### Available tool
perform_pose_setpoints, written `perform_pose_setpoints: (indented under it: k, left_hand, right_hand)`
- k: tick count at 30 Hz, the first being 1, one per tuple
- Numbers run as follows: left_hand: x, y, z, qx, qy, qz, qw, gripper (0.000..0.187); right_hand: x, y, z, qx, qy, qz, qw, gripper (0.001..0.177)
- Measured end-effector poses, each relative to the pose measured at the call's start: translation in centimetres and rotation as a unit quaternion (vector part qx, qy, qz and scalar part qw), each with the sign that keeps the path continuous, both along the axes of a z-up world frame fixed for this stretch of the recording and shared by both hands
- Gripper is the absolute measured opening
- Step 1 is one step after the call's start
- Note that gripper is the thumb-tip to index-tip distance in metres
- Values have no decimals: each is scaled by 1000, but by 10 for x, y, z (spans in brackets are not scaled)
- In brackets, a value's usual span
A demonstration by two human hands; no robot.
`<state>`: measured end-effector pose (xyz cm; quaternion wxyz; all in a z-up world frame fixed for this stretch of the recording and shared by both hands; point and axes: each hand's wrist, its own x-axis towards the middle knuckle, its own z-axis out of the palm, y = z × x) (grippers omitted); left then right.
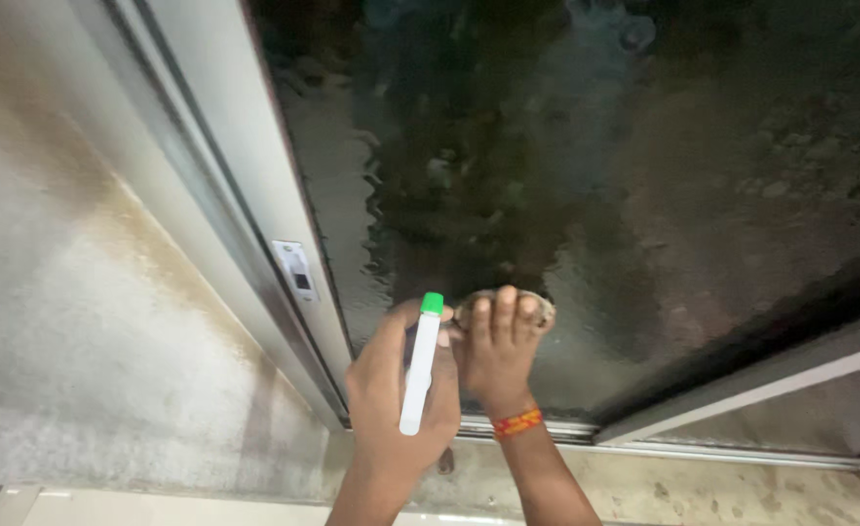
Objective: The person sprays a cleaning solution onto a glass door and wipes it with a cloth. They repeatedly spray and wipe different sections of the door to remove dirt and streaks.
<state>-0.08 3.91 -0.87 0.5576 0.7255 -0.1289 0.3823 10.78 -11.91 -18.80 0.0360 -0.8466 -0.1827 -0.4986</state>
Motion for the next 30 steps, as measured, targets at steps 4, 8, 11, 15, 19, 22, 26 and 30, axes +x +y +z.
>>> perform_pose_setpoints:
  k: [4,8,11,15,19,22,26,30]
  left_hand:
    - [-3,33,5,-18,32,29,999,23]
    - [-2,57,6,-23,59,28,998,23]
    - [3,71,7,-38,71,29,996,20]
    - [9,83,4,-22,21,15,999,17]
    - [10,95,6,-23,52,4,998,19]
    - [12,95,2,-27,91,-7,995,19]
    - [13,84,5,-26,78,-36,996,19]
    - [12,77,6,-11,46,-44,998,18]
  right_hand:
    - [-14,-2,49,63,44,-34,996,63]
    - [-3,32,120,187,-80,-19,979,64]
    - [10,85,126,74,100,-150,981,68]
    - [-1,124,88,-80,24,26,996,66]
    - [-17,90,82,-96,530,-183,822,46]
    - [-16,67,89,106,-37,-38,993,67]
    - [4,84,106,169,-70,-44,982,75]
    - [4,120,87,-88,11,-29,996,63]
